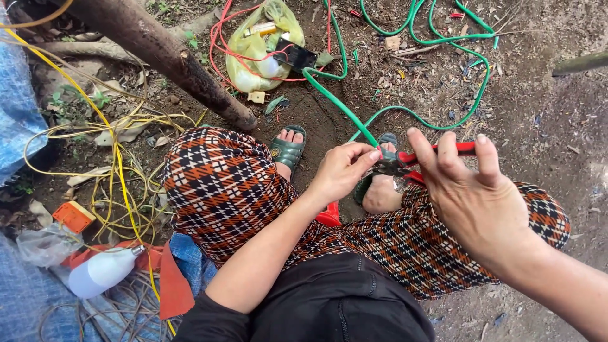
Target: The person sits on the ground and uses pliers to strip the outer insulation from the ends of a green electrical cable, exposing the inner wires. They then bring the stripped cable end to a switch and socket assembly mounted on a wooden post and work the wires into the fittings.
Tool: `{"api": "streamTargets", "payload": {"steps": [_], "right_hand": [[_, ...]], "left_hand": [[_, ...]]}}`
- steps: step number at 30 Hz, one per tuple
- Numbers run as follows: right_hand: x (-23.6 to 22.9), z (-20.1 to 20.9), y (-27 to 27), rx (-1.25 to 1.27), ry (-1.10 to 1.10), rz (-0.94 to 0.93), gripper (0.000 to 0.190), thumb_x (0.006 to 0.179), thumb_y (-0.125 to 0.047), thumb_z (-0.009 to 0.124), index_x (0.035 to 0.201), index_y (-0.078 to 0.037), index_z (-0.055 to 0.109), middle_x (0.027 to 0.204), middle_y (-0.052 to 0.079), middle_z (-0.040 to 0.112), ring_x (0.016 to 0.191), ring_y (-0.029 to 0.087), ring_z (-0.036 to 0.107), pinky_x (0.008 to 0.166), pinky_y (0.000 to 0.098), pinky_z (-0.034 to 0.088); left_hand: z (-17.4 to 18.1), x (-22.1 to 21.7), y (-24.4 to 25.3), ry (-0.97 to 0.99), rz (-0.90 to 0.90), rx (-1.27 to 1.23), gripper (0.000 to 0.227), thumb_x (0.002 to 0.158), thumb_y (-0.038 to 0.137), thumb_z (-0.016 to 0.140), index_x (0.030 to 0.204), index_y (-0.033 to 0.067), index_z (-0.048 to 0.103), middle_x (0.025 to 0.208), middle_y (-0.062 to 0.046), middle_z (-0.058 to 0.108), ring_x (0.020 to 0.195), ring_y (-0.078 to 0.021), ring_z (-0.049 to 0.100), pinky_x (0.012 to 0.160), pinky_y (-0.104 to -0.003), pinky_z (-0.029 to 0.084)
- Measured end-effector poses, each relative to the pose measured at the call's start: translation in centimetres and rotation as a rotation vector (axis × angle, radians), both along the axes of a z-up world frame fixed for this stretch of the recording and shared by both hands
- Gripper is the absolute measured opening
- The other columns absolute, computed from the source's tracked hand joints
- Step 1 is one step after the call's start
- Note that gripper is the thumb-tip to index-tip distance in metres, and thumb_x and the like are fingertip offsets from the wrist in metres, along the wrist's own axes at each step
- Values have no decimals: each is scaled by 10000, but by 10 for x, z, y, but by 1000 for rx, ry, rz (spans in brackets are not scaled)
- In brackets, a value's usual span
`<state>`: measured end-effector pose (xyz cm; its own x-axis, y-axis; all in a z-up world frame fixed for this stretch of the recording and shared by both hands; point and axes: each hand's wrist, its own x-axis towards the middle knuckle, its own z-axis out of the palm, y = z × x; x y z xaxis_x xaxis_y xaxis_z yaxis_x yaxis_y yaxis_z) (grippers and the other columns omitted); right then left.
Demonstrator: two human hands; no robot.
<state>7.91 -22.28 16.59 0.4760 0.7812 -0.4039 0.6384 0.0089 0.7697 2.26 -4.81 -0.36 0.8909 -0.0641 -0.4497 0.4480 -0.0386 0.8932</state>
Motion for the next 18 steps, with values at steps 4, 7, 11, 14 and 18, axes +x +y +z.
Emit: {"api": "streamTargets", "payload": {"steps": [4,7,11,14,18], "right_hand": [[-1,0,-1,-22,-23,-10,676,906,-304,426,1583,-302,429,1640,-96,323,1396,123,351,1157,515,146],[-3,-4,-5,6,-4,-17,651,885,-309,437,1535,-325,478,1624,-113,331,1413,134,364,1174,513,140],[-2,-7,-7,0,49,-16,514,893,-275,468,1398,-287,568,1467,-59,411,1275,199,422,1145,501,183],[3,-5,-6,36,110,2,386,899,-239,493,1257,-248,636,1302,-4,457,1173,240,441,1061,449,280],[8,-5,-7,32,202,6,311,950,-296,459,1170,-239,670,1196,32,495,1073,275,479,917,444,366]], "left_hand": [[3,-2,0,26,-6,7,358,936,462,605,1015,162,784,831,25,743,749,-111,644,682,-318,464],[2,-3,-1,38,-45,4,375,937,473,588,1017,165,787,833,31,740,754,-111,640,693,-317,468],[0,-3,-2,10,-80,11,421,935,490,563,1046,155,792,993,-7,785,887,-155,699,750,-332,484],[-1,-3,-2,3,-74,17,438,931,499,558,1052,149,792,1009,-18,787,899,-162,704,758,-332,490],[-1,-4,-3,12,-94,34,449,926,511,555,1054,153,794,1004,-13,786,923,-175,709,762,-342,486]]}}
